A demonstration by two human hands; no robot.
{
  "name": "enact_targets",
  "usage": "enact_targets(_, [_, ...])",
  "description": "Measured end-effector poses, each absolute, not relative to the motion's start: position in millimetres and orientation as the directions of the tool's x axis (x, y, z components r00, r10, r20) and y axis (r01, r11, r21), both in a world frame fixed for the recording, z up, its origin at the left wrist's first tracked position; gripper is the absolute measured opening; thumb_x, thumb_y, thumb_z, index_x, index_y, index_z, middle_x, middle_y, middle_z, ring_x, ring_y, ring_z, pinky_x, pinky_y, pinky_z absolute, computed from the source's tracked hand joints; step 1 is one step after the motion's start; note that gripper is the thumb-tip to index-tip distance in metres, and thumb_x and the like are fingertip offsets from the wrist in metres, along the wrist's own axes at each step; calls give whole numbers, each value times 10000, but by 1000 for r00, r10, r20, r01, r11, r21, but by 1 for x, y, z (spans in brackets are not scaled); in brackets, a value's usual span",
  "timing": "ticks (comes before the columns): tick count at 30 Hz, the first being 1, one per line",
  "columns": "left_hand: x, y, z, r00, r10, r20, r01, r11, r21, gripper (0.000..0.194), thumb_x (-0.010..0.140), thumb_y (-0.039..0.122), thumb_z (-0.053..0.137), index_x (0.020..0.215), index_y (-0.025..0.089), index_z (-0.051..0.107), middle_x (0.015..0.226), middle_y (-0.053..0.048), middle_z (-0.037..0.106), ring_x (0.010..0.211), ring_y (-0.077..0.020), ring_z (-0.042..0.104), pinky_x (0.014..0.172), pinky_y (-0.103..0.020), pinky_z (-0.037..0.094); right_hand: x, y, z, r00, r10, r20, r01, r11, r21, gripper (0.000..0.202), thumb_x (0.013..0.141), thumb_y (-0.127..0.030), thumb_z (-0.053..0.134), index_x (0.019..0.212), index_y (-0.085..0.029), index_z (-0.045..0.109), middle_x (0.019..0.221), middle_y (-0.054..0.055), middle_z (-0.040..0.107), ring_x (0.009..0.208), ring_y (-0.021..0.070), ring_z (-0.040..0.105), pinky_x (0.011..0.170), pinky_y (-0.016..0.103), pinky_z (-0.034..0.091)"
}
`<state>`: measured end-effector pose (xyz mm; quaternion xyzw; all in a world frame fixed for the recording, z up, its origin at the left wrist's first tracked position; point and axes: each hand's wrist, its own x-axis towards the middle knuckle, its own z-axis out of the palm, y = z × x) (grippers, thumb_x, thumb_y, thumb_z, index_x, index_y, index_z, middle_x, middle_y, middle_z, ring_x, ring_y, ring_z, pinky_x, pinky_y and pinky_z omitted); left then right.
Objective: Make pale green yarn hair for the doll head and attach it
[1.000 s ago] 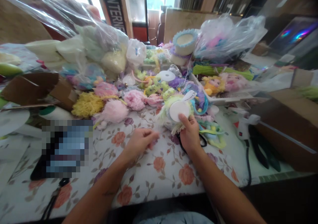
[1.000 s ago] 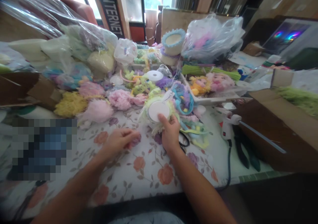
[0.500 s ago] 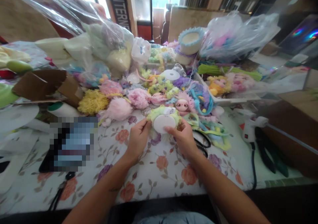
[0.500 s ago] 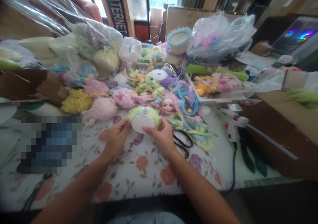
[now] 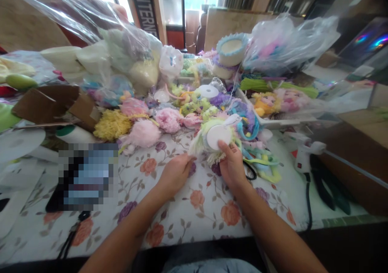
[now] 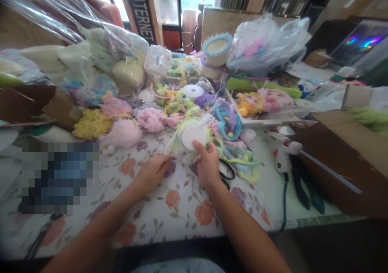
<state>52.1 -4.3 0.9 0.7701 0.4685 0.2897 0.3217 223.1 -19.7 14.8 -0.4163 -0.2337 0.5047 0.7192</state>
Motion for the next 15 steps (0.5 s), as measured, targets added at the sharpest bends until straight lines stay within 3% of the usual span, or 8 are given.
enact_targets(3, [50, -5, 6, 150, 961, 231, 522, -275, 807, 264, 872, 212, 499, 1083, 216, 656, 940, -50, 656, 824, -193, 596, 789, -322, 474, 227, -18, 16, 383, 919, -94, -546, 143, -825, 261, 723, -306, 751, 946, -228, 639, 955, 11, 744, 969, 215, 699, 848, 345, 562])
enact_targets(5, [49, -5, 11, -122, 933, 337, 412, -262, 873, 334, 874, 232, 515, 1199, 231, 589, 1015, -45, 624, 860, -173, 587, 804, -296, 480, 226, -19, 15, 352, 930, -109, -549, 111, -829, 266, 721, -321, 756, 944, -225, 648, 941, 22, 747, 957, 227, 704, 821, 347, 569])
enact_targets(7, [49, -5, 16, -234, 886, 400, 270, -336, 902, 391, 877, 279, 551, 1265, 236, 536, 1125, -56, 594, 964, -175, 581, 886, -295, 467, 223, -21, 12, 286, 953, -101, -543, 74, -836, 257, 729, -319, 757, 944, -218, 658, 943, 30, 750, 941, 230, 707, 811, 346, 567])
enact_targets(9, [50, -6, 19, -129, 920, 371, 157, -350, 923, 410, 883, 346, 574, 1273, 230, 527, 1202, -72, 577, 1063, -193, 566, 947, -304, 445, 219, -24, 9, 196, 978, -71, -518, 42, -854, 270, 731, -298, 762, 968, -214, 664, 985, 33, 751, 961, 232, 700, 839, 353, 556])
enact_targets(11, [53, -7, 19, 61, 970, 237, 98, -242, 965, 385, 902, 429, 549, 1226, 219, 562, 1175, -75, 606, 1074, -207, 567, 929, -303, 455, 215, -26, 7, 132, 990, -43, -475, 25, -880, 329, 704, -274, 785, 1005, -215, 664, 1031, 33, 748, 992, 239, 688, 869, 366, 544])
enact_targets(15, [58, -7, 14, 199, 979, 51, 73, -67, 995, 391, 905, 542, 497, 943, 188, 656, 859, -47, 659, 836, -193, 596, 765, -283, 493, 212, -27, 4, 111, 993, -34, -447, 20, -894, 419, 668, -253, 816, 1057, -216, 665, 1048, 29, 746, 985, 239, 684, 887, 377, 534])
